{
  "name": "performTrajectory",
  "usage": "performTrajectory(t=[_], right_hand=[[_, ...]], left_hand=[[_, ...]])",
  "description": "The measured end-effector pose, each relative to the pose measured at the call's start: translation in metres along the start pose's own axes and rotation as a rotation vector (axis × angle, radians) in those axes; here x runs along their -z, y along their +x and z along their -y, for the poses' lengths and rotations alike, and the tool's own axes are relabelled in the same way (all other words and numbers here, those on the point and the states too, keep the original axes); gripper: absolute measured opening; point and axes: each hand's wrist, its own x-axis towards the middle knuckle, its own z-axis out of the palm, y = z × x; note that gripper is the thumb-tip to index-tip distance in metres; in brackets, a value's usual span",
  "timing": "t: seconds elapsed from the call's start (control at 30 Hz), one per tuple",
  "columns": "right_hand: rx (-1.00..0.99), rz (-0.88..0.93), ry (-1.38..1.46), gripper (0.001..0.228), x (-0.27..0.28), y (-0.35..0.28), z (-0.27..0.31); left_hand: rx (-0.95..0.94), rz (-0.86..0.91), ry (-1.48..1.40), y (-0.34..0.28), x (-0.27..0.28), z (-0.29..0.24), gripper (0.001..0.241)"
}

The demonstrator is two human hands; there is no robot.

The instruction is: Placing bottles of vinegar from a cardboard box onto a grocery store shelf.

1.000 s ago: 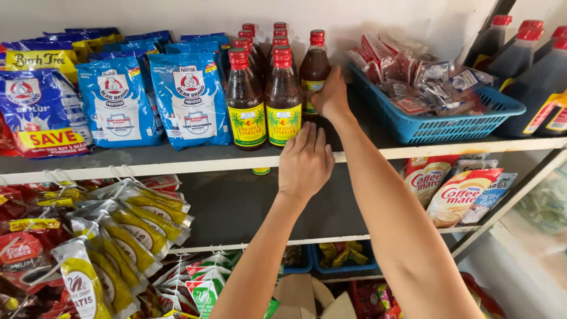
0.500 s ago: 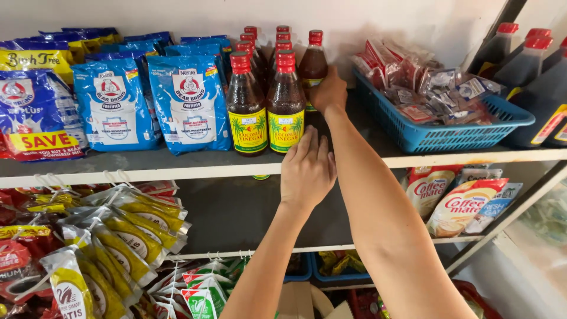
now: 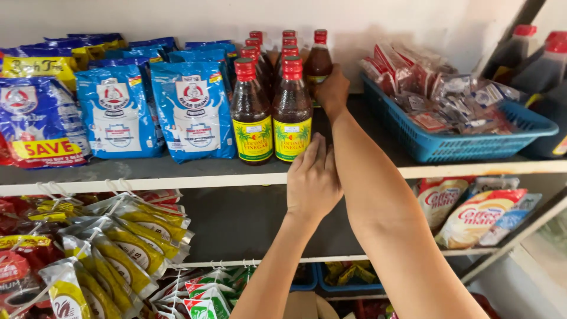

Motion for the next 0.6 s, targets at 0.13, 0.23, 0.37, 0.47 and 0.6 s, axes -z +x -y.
performTrajectory(t=[0.13,0.23,0.37,0.47,0.6], right_hand=[[-0.062,0.037,-0.026,0.064,0.001,0.000,0.009],[-0.035,0.008,-0.048,0.065,0.004,0.007,0.005],[0.006,0.009,-0.058,0.069,0.000,0.005,-0.006],[0.007,0.015,-0.012,0.068,0.005,-0.003,0.001],[-0.026,-0.030,-0.038,0.076,-0.017,-0.001,-0.022]], left_hand=[[0.011,0.024,0.043,-0.002,0.003,0.001,0.047],[0.013,-0.019,0.024,0.000,-0.001,-0.001,0.045],[0.012,-0.002,0.013,-0.001,0.000,-0.001,0.043],[0.004,0.020,0.018,0.001,0.001,0.001,0.045],[-0.023,0.077,-0.006,0.005,0.007,0.000,0.051]])
